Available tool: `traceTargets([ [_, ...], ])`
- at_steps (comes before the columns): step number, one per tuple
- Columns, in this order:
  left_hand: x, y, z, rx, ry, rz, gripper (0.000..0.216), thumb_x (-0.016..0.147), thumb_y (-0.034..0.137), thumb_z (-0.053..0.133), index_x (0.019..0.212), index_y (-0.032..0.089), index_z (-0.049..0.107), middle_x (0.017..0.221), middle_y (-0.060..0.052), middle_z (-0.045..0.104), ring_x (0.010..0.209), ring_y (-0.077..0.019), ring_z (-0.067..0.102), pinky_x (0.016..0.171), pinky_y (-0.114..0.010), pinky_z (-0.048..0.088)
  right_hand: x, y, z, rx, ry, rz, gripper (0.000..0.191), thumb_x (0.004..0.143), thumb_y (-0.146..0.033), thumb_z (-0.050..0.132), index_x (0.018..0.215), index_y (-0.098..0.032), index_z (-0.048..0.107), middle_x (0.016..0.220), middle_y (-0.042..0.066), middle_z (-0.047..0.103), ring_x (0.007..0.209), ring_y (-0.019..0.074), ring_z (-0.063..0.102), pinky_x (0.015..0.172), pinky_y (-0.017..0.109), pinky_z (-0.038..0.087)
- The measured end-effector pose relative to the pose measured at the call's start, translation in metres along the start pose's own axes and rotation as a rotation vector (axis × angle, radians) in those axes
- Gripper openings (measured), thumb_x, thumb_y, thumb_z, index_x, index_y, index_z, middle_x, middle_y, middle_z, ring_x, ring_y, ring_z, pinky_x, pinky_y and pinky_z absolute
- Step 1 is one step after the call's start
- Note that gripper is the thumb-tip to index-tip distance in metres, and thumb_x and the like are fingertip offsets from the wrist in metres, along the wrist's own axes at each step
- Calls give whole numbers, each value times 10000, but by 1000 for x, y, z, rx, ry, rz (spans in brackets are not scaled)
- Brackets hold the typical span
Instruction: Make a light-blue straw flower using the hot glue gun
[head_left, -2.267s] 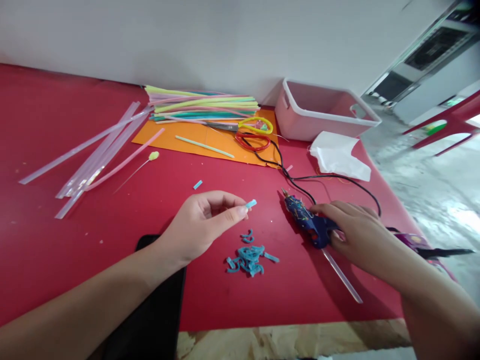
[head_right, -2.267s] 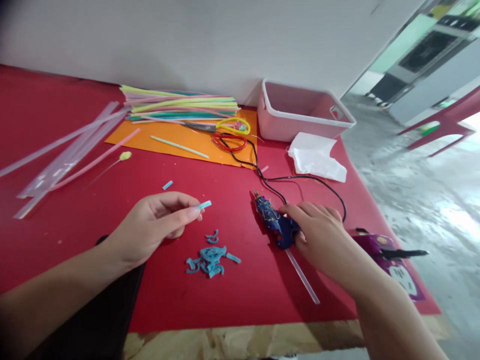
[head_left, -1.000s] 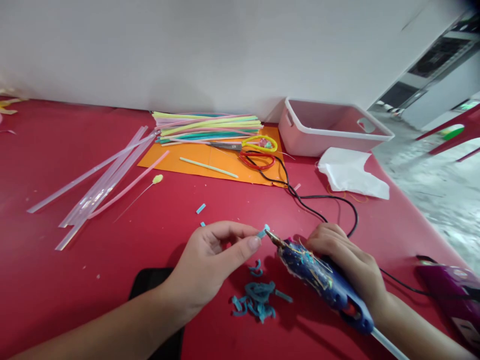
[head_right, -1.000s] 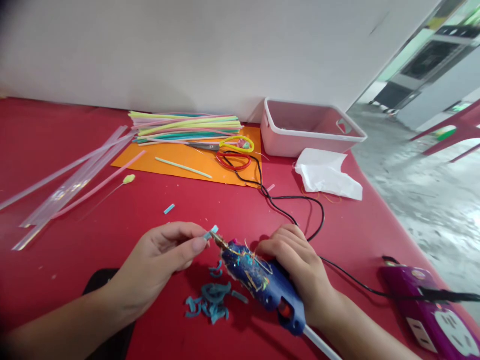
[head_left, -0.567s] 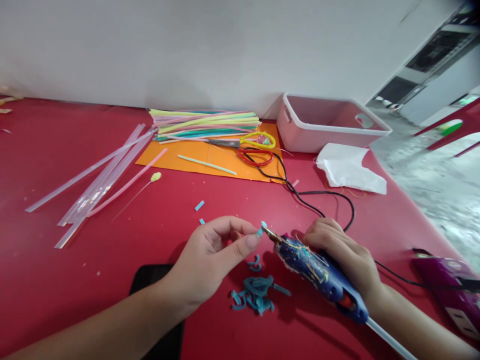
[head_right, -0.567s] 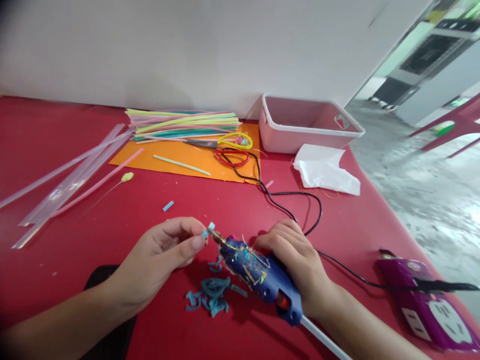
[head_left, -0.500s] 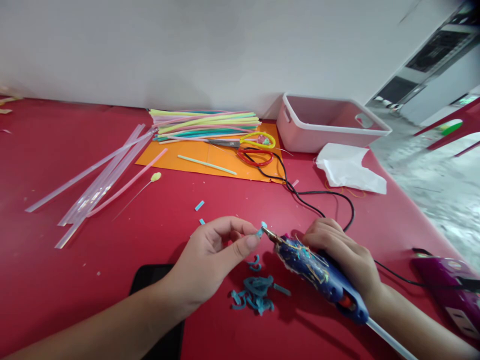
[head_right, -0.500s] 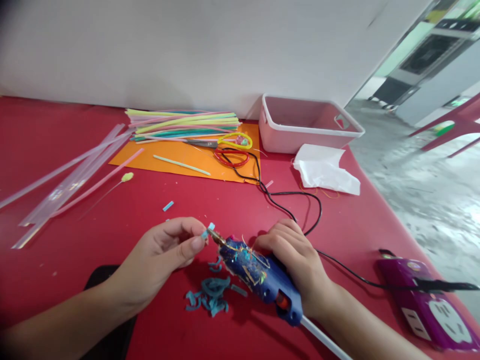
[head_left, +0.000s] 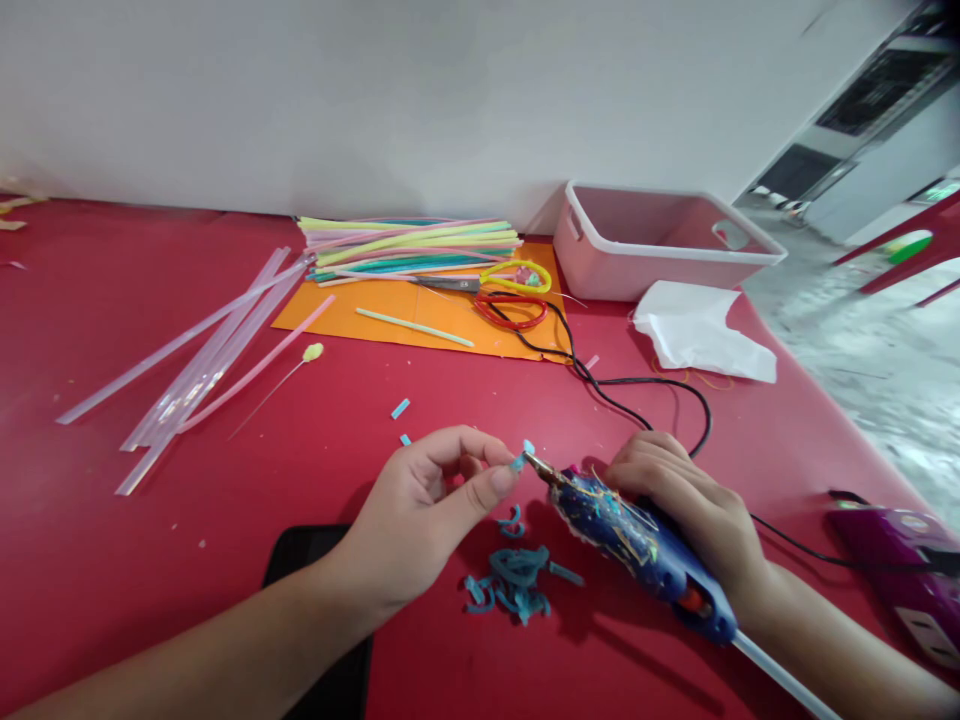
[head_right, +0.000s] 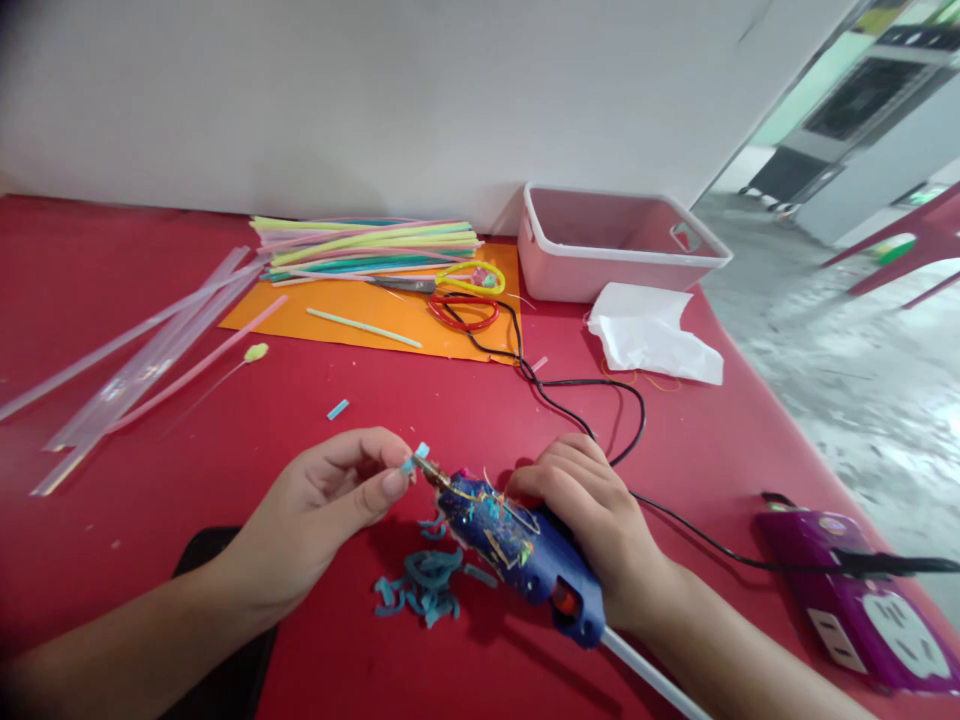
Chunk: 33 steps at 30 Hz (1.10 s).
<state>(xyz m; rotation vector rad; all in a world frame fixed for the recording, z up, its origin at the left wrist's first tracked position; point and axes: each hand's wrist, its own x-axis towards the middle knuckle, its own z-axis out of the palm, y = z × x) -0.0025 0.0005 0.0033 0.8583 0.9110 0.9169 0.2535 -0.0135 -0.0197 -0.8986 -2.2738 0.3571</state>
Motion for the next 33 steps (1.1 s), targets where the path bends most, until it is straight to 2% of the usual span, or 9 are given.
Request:
traceTargets([
  [5,-1,1,1,36,30,-8,155,773,254,809,780,161,686,687,47,580,578,-38,455,566,-148,386,0,-1,-4,5,105,33,200,863,-125,590,1018,-247,555,769,13,584,699,190,561,711,374,443],
  [10,0,1,1,69,21,11,152,787,266,792,776,160,684,693,34,591,593,-53,469,579,-166,391,-2,0,-3,30,42,39,136,872,-179,580,1004,-209,566,762,16,594,660,177,563,718,382,441],
  [15,-1,2,1,88,-2,21,135,787,261,784,763,172,686,675,33,576,599,-65,468,583,-174,393,-2,-2,-2,-13,-18,40,154,905,-261,538,1053,-223,542,793,40,624,709,211,590,778,414,437],
  [25,-1,-1,0,107,-12,49,128,808,294,775,786,191,702,720,21,608,632,-84,499,604,-191,424,0,-4,-3,-49,-31,33,124,943,-313,495,1046,-251,527,783,43,629,724,228,592,768,422,432],
  [33,-2,-1,-2,74,-30,41,87,824,261,767,791,205,710,725,32,611,643,-71,505,612,-170,424,1,-4,-3,-36,-42,8,98,964,-284,481,1034,-232,526,778,34,605,699,203,576,783,427,426],
])
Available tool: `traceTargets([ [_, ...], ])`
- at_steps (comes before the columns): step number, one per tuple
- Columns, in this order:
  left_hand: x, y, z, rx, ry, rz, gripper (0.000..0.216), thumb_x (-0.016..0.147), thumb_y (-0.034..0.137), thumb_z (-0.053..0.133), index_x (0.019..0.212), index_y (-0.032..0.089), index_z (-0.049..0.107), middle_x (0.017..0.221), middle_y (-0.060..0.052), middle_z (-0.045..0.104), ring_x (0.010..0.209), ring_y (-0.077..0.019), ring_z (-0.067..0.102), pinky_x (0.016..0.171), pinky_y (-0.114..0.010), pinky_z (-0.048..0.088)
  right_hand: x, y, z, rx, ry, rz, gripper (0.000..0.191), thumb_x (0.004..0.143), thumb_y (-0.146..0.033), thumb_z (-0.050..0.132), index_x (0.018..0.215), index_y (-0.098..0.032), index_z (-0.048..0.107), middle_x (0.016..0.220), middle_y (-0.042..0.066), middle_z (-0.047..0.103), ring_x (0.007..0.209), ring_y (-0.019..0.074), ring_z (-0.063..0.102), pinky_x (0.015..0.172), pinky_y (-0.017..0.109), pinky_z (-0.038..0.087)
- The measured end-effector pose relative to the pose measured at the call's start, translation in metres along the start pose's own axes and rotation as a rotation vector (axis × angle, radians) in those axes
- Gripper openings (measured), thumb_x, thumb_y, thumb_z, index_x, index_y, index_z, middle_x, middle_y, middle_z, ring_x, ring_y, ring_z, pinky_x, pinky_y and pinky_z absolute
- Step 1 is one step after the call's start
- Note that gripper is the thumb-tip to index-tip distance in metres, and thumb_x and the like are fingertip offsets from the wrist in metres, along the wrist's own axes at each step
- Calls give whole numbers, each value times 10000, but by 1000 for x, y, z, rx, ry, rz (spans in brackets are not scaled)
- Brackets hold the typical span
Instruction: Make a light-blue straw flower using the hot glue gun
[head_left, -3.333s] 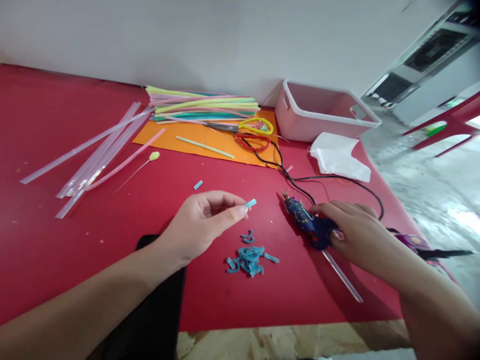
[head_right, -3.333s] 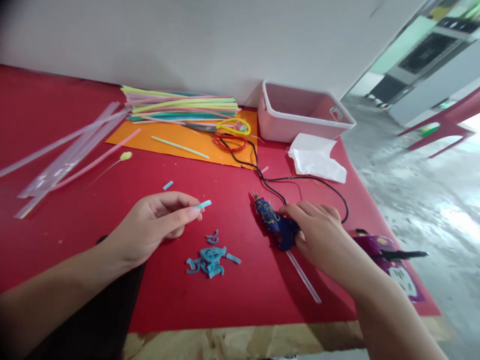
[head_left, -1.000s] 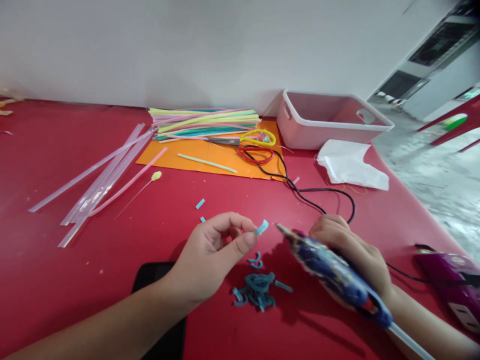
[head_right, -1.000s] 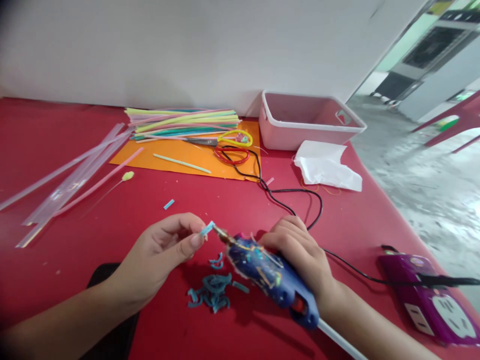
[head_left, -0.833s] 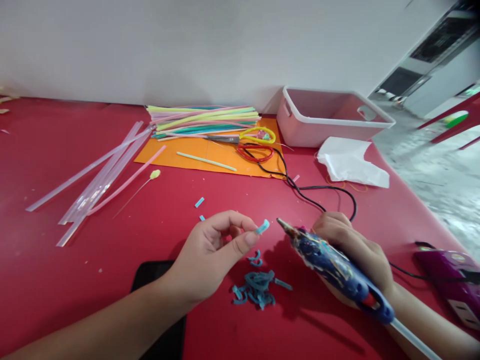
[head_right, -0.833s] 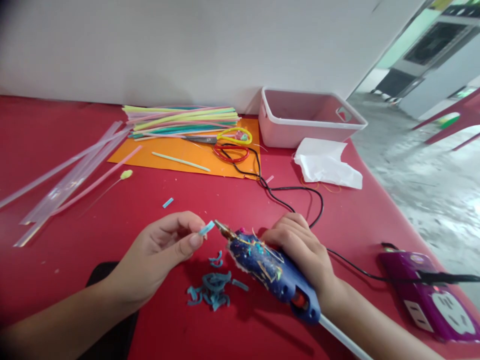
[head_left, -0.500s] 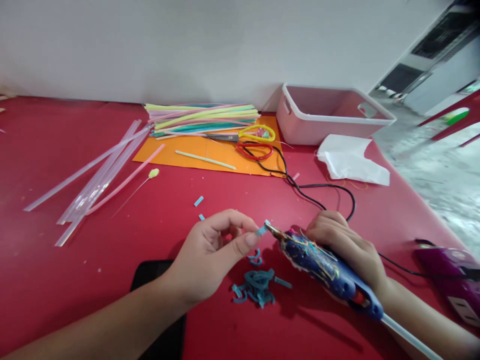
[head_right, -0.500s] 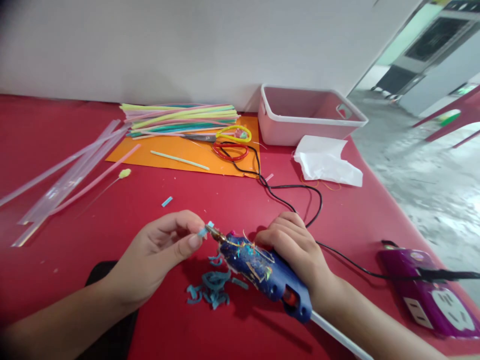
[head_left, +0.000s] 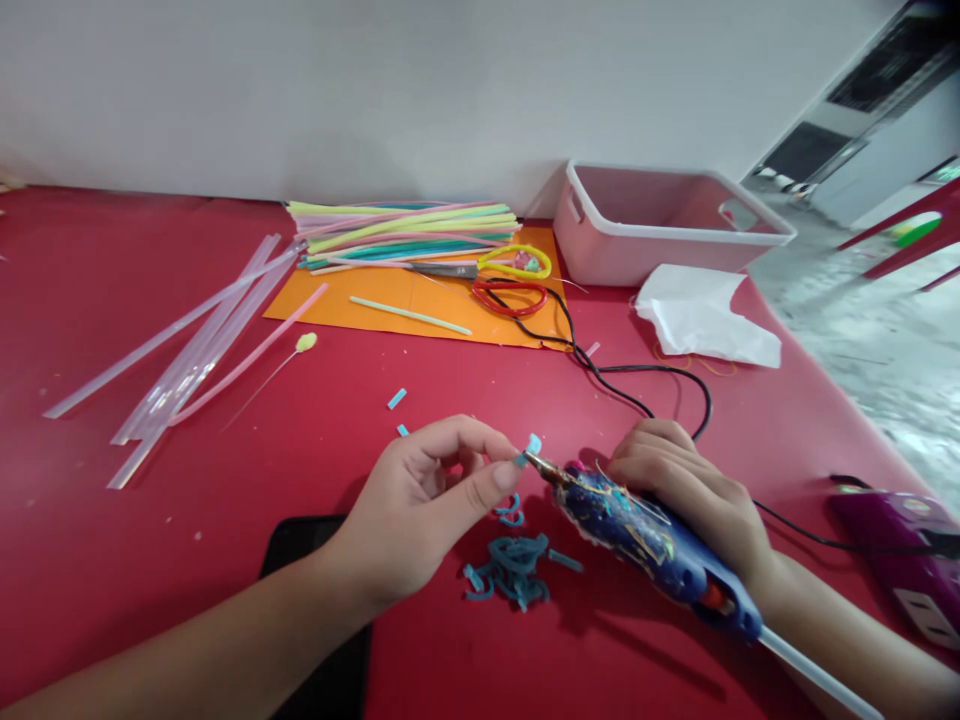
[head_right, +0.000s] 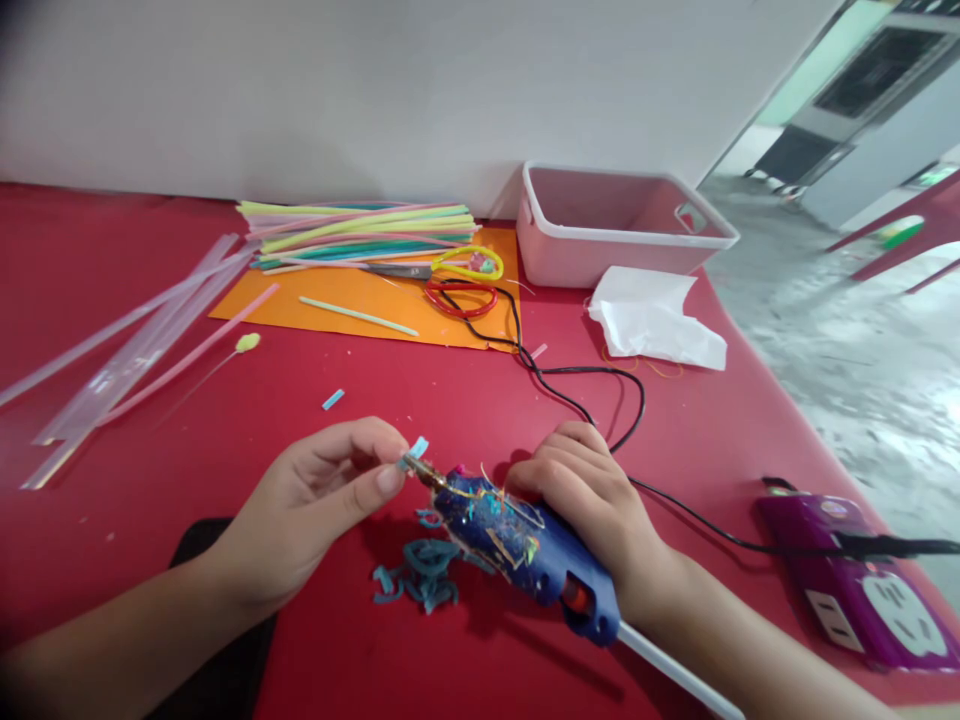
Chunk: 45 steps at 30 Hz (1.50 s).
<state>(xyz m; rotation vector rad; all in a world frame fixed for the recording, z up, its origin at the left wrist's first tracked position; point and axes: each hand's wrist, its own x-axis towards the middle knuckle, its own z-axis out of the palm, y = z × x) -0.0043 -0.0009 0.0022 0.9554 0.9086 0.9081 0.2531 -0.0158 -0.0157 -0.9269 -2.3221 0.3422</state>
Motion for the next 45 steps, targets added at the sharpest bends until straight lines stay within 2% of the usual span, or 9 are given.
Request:
traceTargets([
  [6,-3,-1,-1,14,4,3,91,827,272,768,798,207,711,723,31,608,640,-72,501,604,-172,422,-1,0,1,13,1,12,112,970,-306,480,1016,-228,547,786,38,618,708,205,580,790,431,433],
  [14,0,-2,-1,0,-5,18,94,822,263,772,802,199,707,727,33,601,644,-67,521,608,-159,444,-2,-1,0,-24,79,21,44,942,-215,522,964,-210,561,751,14,595,676,178,574,782,401,432],
  [34,0,-1,-1,-20,-26,39,65,816,224,779,787,198,727,703,36,620,628,-55,532,578,-136,441,-1,-2,1,1,15,0,124,990,-284,458,987,-201,550,788,41,583,718,188,554,803,422,423],
  [45,0,-3,-3,8,-53,63,70,840,245,758,816,209,704,734,34,626,644,-63,557,606,-150,465,0,-3,0,-1,15,-3,110,990,-250,463,1001,-195,557,783,38,589,718,182,560,807,421,418],
])
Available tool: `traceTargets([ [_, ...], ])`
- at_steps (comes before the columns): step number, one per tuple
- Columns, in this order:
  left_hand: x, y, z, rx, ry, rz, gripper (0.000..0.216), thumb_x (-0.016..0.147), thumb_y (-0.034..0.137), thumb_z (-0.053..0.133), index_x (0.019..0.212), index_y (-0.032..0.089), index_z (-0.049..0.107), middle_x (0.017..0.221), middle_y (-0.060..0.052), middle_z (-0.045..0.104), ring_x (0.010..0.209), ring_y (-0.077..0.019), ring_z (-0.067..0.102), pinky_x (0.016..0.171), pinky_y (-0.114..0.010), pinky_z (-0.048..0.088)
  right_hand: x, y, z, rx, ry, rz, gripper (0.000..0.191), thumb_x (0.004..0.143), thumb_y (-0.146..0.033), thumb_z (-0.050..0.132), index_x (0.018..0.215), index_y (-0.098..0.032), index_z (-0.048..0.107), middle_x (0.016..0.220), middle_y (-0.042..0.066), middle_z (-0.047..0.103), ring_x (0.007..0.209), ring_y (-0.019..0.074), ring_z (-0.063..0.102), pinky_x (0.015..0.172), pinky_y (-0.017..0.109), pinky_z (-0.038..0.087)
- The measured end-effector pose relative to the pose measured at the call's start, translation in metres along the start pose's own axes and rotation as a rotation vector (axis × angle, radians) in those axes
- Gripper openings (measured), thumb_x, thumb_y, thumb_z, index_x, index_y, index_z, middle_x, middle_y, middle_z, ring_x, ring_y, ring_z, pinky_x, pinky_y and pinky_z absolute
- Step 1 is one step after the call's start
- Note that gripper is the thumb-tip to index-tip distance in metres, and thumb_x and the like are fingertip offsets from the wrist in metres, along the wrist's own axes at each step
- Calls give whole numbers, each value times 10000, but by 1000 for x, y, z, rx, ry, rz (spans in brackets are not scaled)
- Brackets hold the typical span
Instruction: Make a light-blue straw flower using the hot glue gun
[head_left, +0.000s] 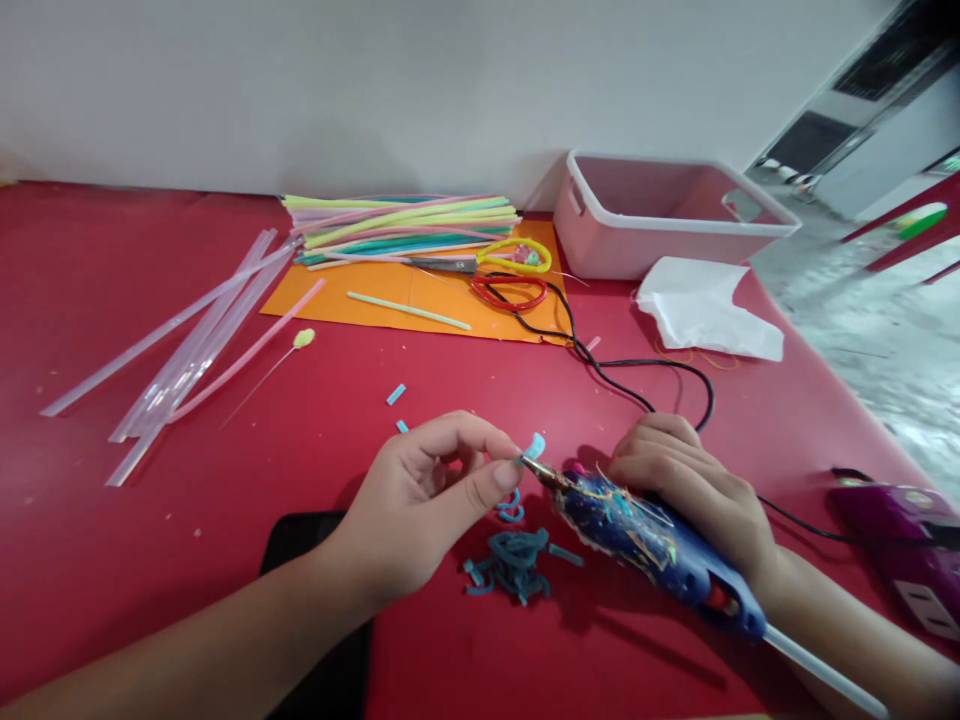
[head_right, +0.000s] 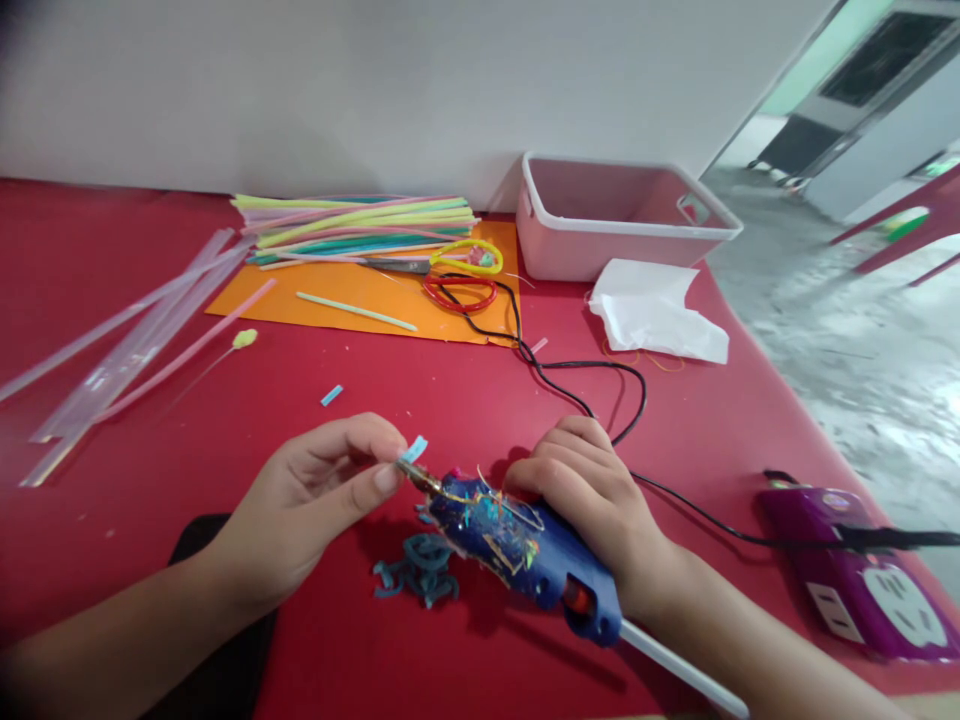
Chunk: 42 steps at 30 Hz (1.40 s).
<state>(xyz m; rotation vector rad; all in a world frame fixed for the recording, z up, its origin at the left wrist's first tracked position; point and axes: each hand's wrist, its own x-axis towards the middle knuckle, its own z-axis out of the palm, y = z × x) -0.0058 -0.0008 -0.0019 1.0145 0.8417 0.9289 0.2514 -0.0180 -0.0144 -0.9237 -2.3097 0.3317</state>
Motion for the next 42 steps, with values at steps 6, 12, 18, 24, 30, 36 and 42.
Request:
traceTargets([
  [6,1,-2,0,12,0,19,70,841,259,759,829,214,708,741,31,616,643,-65,548,604,-158,455,0,0,0,-1,0,7,126,997,-268,460,992,-193,562,774,34,584,718,178,563,792,412,425],
  [12,1,-2,0,51,-19,39,88,850,293,750,837,217,708,695,37,550,619,-72,520,576,-171,428,0,-1,0,-4,6,3,177,1002,-314,451,988,-188,574,770,35,596,715,181,570,797,407,433],
  [18,-1,1,-2,99,-15,56,137,864,330,730,842,199,697,690,23,546,621,-97,534,576,-201,444,-1,0,-1,-28,13,-16,130,980,-263,481,1003,-180,577,771,29,599,723,175,570,799,396,436],
  [24,-1,3,0,94,-25,92,128,856,297,737,808,188,689,736,3,584,644,-103,559,594,-209,469,-2,1,-1,-22,16,-12,118,962,-255,501,1019,-186,578,790,34,601,728,183,582,808,403,434],
  [30,0,3,0,94,-26,92,105,862,268,728,809,189,684,749,7,583,643,-95,557,593,-201,468,-2,1,0,-17,27,-17,118,967,-255,495,1013,-177,572,803,38,589,735,176,577,812,398,422],
  [36,-1,3,0,92,-37,109,95,870,254,720,814,187,682,791,-3,618,675,-99,572,619,-203,481,-2,2,-1,-9,23,-11,84,933,-204,525,1000,-177,569,806,36,590,734,179,584,815,407,416],
  [42,-1,3,0,76,-38,106,108,855,262,742,801,183,690,784,-7,604,653,-94,544,592,-198,464,1,2,-2,-5,46,-21,78,910,-197,525,982,-194,555,766,19,604,684,187,597,796,417,422],
])
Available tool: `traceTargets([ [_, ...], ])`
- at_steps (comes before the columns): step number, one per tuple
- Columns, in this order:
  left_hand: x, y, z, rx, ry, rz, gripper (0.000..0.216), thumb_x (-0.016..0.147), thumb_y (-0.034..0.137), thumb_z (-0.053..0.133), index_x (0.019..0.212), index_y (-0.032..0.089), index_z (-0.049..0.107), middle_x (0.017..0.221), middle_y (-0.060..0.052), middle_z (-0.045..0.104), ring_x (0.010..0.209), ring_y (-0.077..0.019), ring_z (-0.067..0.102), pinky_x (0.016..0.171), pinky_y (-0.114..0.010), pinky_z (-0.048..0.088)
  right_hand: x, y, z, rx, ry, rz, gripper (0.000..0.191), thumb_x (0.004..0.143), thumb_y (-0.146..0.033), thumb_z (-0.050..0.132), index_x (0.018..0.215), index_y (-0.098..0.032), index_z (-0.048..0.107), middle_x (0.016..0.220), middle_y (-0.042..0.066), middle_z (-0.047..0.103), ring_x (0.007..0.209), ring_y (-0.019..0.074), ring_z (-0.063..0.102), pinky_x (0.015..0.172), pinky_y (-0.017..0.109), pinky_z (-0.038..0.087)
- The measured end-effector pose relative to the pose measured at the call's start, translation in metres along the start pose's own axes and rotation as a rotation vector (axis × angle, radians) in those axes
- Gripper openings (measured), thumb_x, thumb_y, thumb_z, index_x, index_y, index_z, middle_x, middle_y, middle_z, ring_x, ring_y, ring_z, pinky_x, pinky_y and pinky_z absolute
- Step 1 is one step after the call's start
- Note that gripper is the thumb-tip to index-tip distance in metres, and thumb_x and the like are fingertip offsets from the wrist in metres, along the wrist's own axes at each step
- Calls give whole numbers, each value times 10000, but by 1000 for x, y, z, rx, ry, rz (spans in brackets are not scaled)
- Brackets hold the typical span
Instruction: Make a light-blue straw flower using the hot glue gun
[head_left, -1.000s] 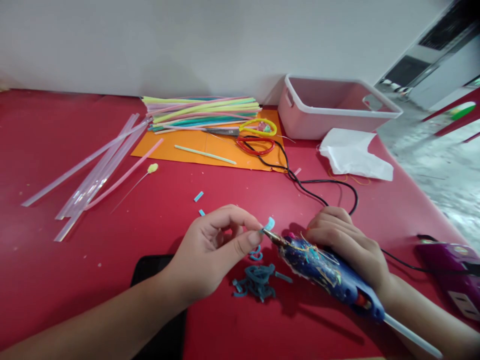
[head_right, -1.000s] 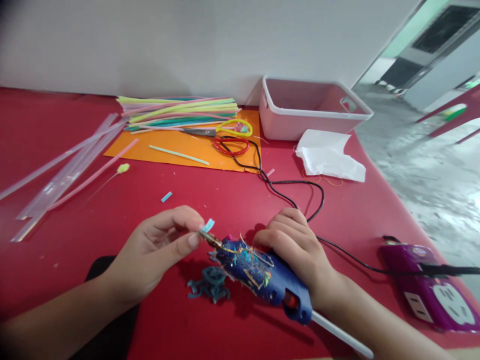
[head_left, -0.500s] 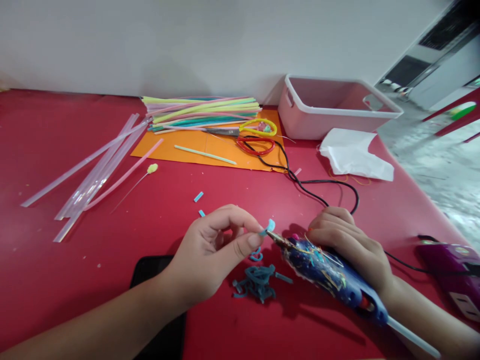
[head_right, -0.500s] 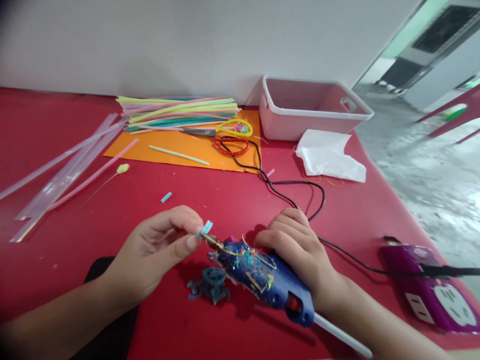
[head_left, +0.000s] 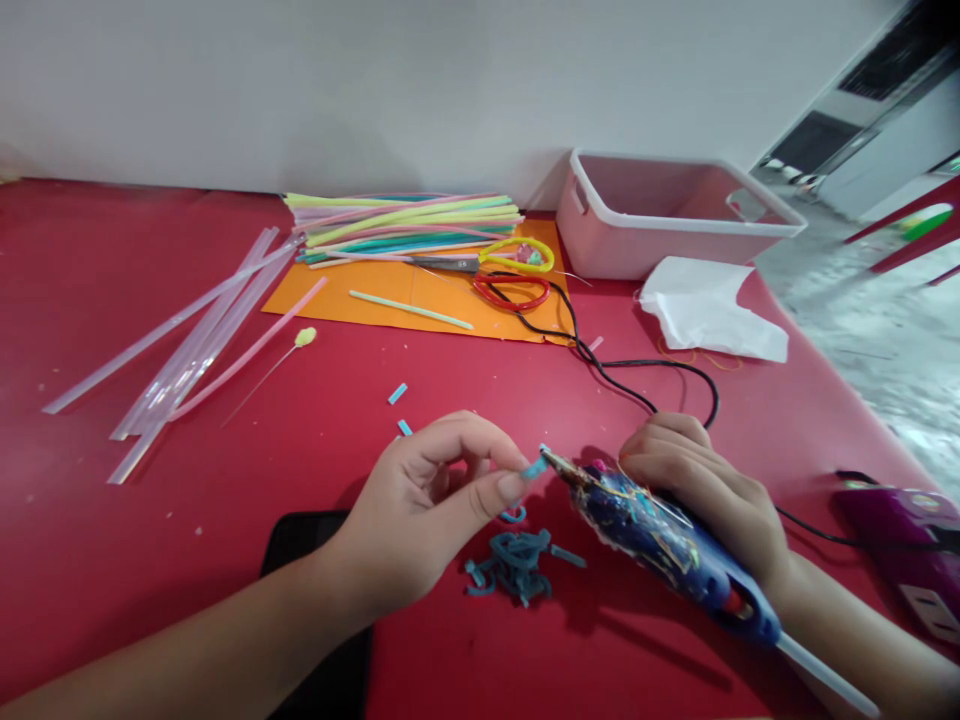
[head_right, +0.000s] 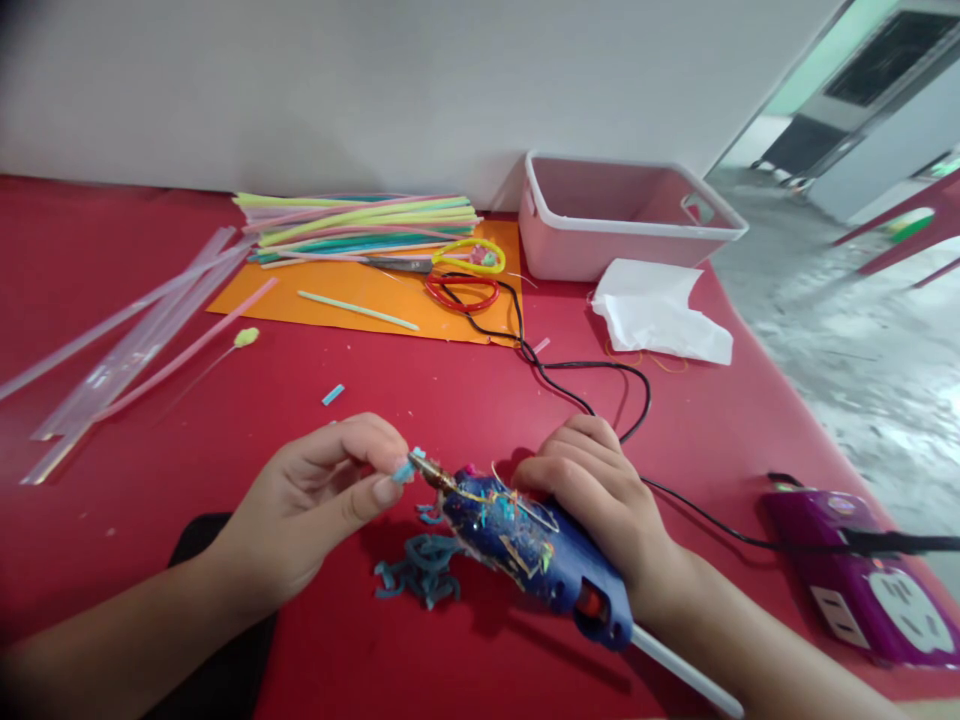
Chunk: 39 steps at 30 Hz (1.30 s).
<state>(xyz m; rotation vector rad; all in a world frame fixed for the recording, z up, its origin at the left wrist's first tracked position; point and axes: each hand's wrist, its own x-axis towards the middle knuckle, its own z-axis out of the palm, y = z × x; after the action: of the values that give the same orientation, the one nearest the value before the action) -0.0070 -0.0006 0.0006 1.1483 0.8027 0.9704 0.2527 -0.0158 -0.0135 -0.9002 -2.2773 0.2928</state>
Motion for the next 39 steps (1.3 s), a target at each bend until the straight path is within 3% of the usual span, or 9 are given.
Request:
traceTargets([
  [12,-2,2,0,-31,-13,9,75,848,204,731,790,185,687,775,-1,609,668,-100,581,603,-200,493,0,3,0,-20,3,-4,107,897,-169,520,993,-201,555,773,24,609,694,193,608,792,417,430],
  [20,-2,1,1,-14,17,-52,110,859,275,732,818,187,680,737,6,593,625,-91,531,571,-196,452,0,3,-3,-59,48,-33,163,881,-131,563,1028,-202,556,784,30,636,702,191,602,745,395,432],
  [26,-2,0,2,1,39,-80,170,838,338,752,818,183,686,707,-1,597,599,-101,524,544,-210,442,-2,0,1,-13,10,18,82,915,-185,528,984,-197,570,780,21,612,708,187,614,797,412,422],
  [39,-3,1,1,-32,7,-81,134,857,318,739,829,198,684,696,14,574,591,-91,490,534,-203,413,-1,-1,1,-52,-6,3,119,984,-243,468,1002,-194,574,795,31,626,725,176,610,816,406,423],
])
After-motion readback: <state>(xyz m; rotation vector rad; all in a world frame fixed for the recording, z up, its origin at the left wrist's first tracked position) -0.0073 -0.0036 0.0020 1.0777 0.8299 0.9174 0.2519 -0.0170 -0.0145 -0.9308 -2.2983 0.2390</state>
